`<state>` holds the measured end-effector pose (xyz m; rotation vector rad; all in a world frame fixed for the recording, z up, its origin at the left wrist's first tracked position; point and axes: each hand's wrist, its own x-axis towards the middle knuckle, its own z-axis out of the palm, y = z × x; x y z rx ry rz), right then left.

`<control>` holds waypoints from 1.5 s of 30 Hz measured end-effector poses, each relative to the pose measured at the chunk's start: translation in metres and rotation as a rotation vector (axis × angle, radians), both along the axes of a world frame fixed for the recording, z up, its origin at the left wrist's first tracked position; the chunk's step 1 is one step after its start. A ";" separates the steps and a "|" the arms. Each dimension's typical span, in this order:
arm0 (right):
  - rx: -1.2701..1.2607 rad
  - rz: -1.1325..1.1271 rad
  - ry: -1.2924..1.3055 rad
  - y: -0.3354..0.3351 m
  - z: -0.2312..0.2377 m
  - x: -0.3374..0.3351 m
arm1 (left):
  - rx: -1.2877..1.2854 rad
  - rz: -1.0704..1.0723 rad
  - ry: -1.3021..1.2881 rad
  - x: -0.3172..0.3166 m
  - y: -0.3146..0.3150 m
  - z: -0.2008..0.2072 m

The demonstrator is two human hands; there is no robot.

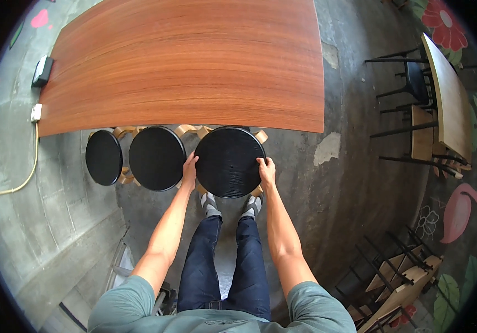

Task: Placing stools and chairs upside down on top of tables in a restaurant dining area.

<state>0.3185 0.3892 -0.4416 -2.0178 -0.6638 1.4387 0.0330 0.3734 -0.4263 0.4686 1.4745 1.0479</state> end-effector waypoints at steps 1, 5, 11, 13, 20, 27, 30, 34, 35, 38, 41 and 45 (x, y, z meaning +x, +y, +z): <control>0.016 -0.003 0.023 0.004 -0.003 -0.005 | 0.007 0.001 0.005 -0.002 0.006 -0.007; -0.101 0.128 0.081 0.018 0.003 -0.042 | -0.024 0.144 -0.158 -0.051 0.011 -0.027; -0.016 0.074 -0.048 -0.010 0.036 0.031 | -0.054 -0.467 0.193 -0.009 0.014 0.023; -0.075 -0.023 0.036 -0.046 0.082 0.037 | -0.344 -0.369 0.156 -0.024 -0.024 0.042; -0.286 -0.429 0.123 -0.283 0.219 0.165 | -0.797 -0.878 0.188 -0.017 -0.122 0.114; -0.754 -0.797 0.193 -0.478 0.257 0.241 | -0.675 -1.176 0.503 0.082 -0.104 0.165; -0.593 -0.922 0.266 -0.474 0.243 0.288 | -0.446 -1.259 0.539 0.181 -0.063 0.156; -0.265 -0.975 0.289 -0.405 0.236 0.350 | 0.003 -1.361 0.661 0.350 0.009 0.207; -0.242 -0.899 0.316 -0.371 0.244 0.361 | 0.132 -1.358 0.655 0.354 0.036 0.183; -0.235 -0.790 0.318 -0.304 0.236 0.408 | -0.123 -1.154 0.167 0.450 0.078 0.248; -0.229 -0.635 0.322 -0.229 0.244 0.442 | -0.067 -1.093 0.206 0.484 0.113 0.262; -0.218 -0.469 0.314 -0.149 0.244 0.488 | -0.199 -1.073 0.299 0.477 0.140 0.228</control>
